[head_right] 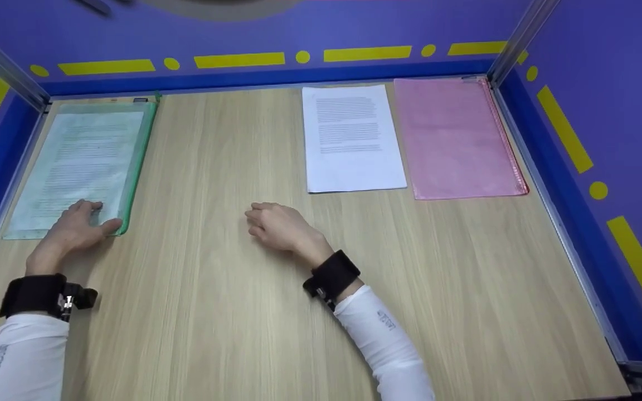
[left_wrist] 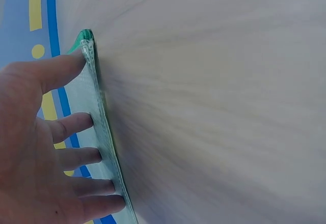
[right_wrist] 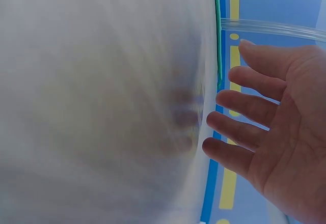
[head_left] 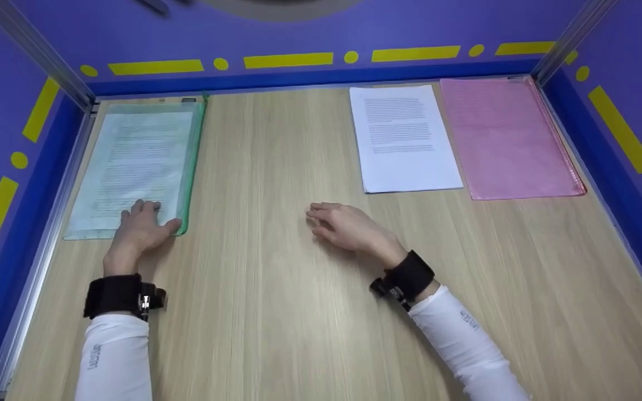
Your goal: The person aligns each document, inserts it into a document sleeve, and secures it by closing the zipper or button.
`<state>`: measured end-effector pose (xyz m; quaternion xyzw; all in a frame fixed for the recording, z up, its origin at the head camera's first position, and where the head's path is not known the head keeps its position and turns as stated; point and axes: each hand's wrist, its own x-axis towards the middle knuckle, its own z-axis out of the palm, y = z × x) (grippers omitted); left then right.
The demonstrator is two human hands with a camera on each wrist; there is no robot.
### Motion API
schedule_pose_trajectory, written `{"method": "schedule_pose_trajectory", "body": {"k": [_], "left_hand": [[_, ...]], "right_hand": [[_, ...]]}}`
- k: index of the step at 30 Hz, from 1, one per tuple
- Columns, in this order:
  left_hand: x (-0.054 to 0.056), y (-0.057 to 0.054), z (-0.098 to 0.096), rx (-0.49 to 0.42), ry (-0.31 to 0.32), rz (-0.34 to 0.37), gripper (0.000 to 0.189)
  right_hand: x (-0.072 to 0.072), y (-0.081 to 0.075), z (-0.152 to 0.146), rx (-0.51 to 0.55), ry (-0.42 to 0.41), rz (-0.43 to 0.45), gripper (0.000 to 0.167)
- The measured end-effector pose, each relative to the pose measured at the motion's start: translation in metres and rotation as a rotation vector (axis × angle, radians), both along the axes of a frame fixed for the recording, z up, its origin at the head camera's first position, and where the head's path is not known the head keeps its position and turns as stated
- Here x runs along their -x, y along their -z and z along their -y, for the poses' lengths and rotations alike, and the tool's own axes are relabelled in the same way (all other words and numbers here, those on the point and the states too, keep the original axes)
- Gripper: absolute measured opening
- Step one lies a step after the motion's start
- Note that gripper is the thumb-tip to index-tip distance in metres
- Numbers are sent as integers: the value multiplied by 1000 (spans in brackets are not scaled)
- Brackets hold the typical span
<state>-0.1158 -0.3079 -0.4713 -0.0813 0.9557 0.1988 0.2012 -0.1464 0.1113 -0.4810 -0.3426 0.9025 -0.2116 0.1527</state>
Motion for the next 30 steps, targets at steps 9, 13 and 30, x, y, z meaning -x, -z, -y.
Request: {"method": "schedule_pose_trajectory", "body": {"k": [9,13,30], "left_hand": [[-3,3,0,-13,-26,-39,84],[-4,5,-8,-6,-29,-81,75],[14,-22,-111,-104,49,-311,54]], "right_hand": [[11,-5,-32,26,83,2,48],[19,-10,-53,51,129,-26,47],[45,-12,-143,111,404,-23,46]]}}
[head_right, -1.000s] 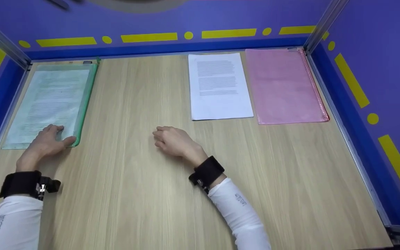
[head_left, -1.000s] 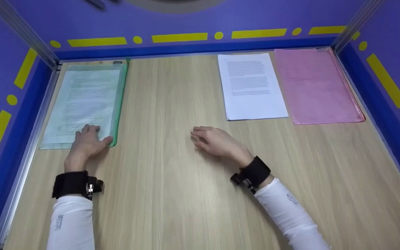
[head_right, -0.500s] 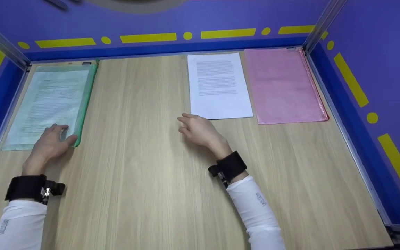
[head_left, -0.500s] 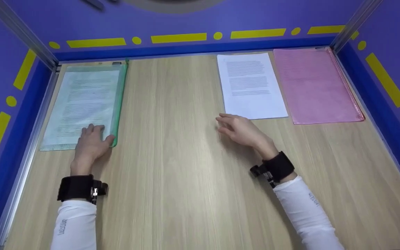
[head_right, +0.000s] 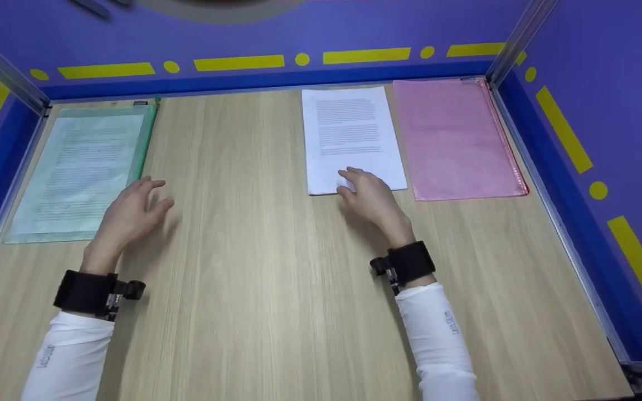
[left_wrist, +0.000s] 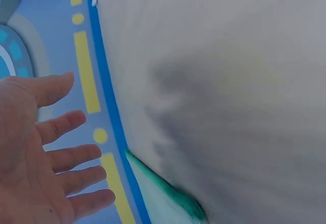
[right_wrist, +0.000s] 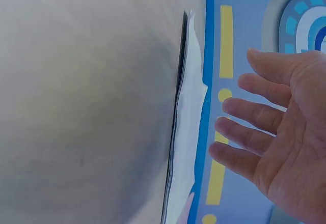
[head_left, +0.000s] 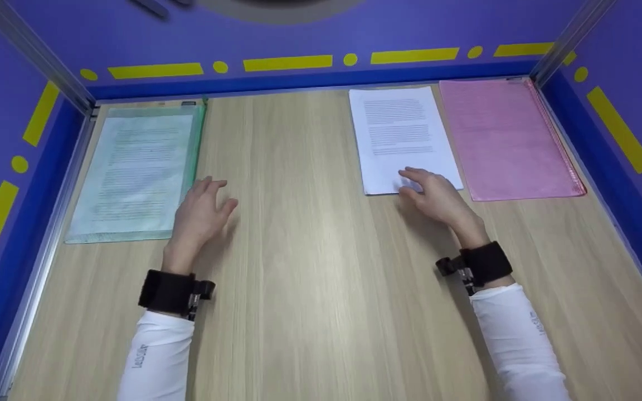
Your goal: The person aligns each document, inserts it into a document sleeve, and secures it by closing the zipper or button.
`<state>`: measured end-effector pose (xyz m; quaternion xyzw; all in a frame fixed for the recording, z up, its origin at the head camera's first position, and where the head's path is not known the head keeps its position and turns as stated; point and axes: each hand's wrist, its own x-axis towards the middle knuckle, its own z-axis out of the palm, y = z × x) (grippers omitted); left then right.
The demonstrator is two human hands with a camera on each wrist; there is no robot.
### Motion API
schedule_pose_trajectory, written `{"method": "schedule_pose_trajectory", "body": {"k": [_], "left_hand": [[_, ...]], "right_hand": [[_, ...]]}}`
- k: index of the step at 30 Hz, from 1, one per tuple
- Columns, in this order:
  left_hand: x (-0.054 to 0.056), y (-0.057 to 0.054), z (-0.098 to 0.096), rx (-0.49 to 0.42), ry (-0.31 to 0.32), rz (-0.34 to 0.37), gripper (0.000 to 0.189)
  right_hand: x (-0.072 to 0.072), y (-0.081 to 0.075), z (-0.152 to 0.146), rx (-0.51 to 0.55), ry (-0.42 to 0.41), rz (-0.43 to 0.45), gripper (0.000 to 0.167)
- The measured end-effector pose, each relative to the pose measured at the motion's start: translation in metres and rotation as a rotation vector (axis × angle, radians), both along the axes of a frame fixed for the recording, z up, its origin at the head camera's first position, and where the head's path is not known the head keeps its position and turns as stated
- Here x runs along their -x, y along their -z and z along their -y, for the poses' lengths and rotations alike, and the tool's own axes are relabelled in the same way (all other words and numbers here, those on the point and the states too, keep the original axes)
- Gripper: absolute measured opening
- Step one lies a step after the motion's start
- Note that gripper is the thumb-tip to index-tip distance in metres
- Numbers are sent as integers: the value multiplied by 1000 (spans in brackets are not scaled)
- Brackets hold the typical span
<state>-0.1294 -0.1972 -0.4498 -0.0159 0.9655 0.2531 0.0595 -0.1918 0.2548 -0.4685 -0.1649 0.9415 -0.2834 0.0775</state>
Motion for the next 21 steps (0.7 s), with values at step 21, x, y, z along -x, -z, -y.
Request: {"method": "schedule_pose_trajectory", "body": {"k": [21], "left_hand": [[2,-8,-100,7,140,-162,49]], "right_hand": [[13,10,-71,-35,285,-23,61]]}}
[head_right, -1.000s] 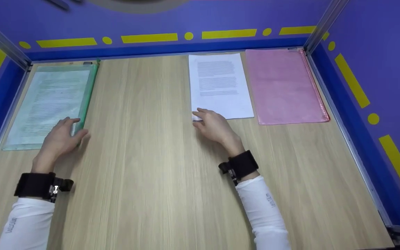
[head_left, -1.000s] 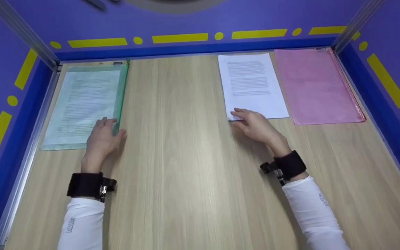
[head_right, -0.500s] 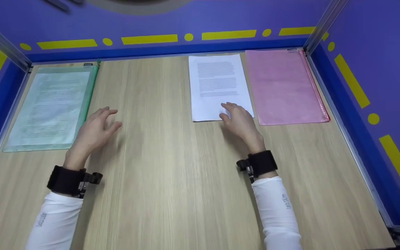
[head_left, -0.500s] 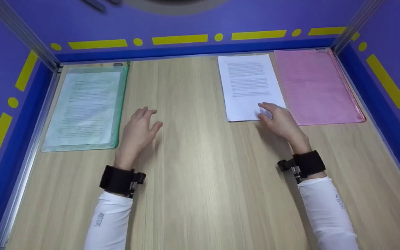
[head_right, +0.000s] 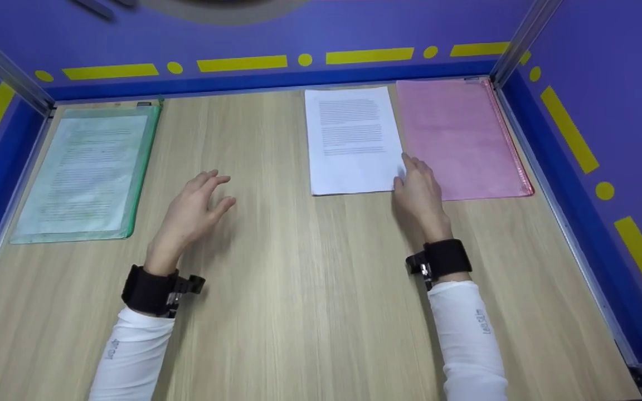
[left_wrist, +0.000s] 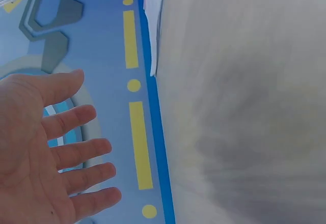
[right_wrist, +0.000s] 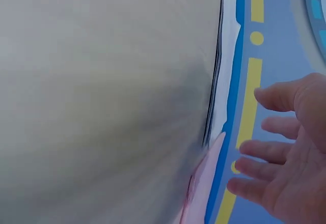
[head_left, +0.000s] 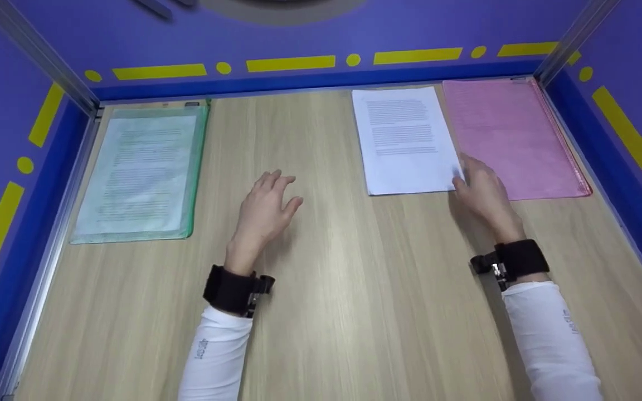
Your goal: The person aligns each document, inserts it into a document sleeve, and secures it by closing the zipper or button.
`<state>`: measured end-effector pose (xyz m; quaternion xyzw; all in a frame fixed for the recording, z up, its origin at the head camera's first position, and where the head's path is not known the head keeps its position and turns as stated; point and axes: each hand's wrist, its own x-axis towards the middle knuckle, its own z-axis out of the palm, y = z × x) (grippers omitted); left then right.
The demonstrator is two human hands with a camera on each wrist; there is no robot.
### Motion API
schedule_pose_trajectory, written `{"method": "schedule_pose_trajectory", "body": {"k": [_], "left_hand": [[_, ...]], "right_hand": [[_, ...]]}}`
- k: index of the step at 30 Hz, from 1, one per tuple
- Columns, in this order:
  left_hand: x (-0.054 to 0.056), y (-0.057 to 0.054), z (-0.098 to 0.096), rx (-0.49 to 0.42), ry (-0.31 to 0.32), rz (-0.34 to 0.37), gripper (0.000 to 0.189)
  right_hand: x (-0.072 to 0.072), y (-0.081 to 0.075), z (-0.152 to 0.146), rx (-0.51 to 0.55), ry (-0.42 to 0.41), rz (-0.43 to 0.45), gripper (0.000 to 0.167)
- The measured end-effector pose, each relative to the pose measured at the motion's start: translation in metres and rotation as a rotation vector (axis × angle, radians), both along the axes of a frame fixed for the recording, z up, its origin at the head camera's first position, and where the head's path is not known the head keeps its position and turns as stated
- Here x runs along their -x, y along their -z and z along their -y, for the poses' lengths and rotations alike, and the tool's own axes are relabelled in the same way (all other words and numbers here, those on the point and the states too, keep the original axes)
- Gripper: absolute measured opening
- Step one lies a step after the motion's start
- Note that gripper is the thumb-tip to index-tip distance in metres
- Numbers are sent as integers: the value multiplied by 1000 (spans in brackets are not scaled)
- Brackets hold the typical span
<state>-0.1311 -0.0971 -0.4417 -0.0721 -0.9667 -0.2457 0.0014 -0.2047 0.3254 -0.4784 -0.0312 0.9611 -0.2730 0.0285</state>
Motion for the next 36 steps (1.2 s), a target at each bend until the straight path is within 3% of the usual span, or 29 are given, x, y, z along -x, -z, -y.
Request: {"method": "schedule_pose_trajectory", "body": {"k": [8,13,27,32,36], "left_hand": [[-3,6,-21,-31,16,35,51],[-6,10,-28,-75,21,58,50],[-3,19,-30,-94,41,57,49],[-2,19,-30,-101,42,70,49],[0,20,-29,-93,36,81,49]], "right_hand": [[10,4,-23,-44,23,78,66],[12,7,-34,-62,21,192,83],[29,-7,-44,-99,26,437,105],[33,-14,-45,-99,-7,463,110],[35,-15,-43,-138,-7,434,109]]}}
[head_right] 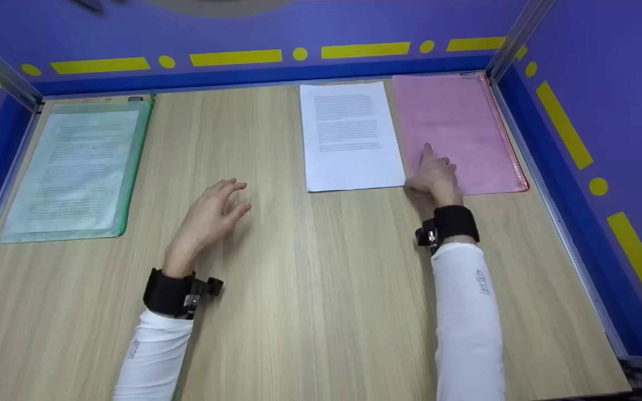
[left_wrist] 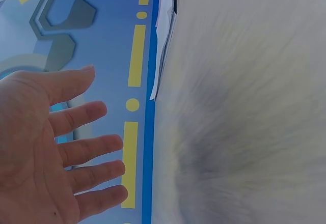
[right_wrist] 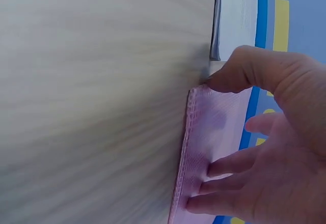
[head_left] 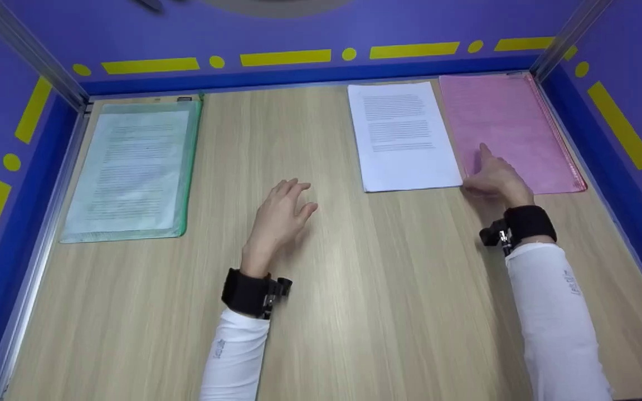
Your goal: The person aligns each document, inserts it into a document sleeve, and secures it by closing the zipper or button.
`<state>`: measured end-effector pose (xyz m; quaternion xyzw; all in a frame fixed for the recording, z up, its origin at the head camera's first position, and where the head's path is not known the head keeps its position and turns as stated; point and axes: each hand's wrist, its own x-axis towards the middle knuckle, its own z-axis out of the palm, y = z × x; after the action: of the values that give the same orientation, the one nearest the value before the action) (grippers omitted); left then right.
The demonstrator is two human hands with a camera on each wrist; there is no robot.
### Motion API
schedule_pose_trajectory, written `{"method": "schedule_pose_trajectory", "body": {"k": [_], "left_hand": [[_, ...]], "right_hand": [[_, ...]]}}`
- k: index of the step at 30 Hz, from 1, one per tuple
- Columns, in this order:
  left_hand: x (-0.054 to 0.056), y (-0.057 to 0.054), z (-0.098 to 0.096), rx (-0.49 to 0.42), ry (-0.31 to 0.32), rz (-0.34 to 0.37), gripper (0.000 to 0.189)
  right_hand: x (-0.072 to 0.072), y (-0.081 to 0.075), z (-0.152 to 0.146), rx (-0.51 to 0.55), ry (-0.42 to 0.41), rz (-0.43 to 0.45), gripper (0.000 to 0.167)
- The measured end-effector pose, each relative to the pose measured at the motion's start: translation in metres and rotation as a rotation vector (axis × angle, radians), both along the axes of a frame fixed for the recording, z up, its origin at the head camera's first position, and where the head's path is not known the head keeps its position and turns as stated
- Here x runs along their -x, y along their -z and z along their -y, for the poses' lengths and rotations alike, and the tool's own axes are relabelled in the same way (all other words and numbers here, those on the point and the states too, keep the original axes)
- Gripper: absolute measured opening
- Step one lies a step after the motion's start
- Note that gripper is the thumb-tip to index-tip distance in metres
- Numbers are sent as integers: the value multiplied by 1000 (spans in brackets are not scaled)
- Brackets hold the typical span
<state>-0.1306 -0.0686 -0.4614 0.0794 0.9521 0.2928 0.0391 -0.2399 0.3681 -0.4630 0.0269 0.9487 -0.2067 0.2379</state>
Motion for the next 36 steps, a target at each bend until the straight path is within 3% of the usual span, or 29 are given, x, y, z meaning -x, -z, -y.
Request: {"method": "schedule_pose_trajectory", "body": {"k": [4,8,11,20,24,30,36], "left_hand": [[1,0,1,3,-5,3,49],[1,1,1,-6,-1,15,49],[1,2,1,-10,1,21,49],[3,5,3,-21,4,30,49],[2,9,6,-27,16,29,49],[0,11,14,-20,-3,40,48],[-1,6,25,-2,-2,58,48]], "right_hand": [[2,5,3,-101,19,-92,97],[0,15,3,-216,40,-242,71],[-2,19,1,-245,74,-355,57],[-13,15,-4,-134,186,-493,57],[-22,9,-1,-99,217,-607,57],[-36,-3,14,-57,160,-791,54],[-45,-13,39,-20,82,-938,52]]}}
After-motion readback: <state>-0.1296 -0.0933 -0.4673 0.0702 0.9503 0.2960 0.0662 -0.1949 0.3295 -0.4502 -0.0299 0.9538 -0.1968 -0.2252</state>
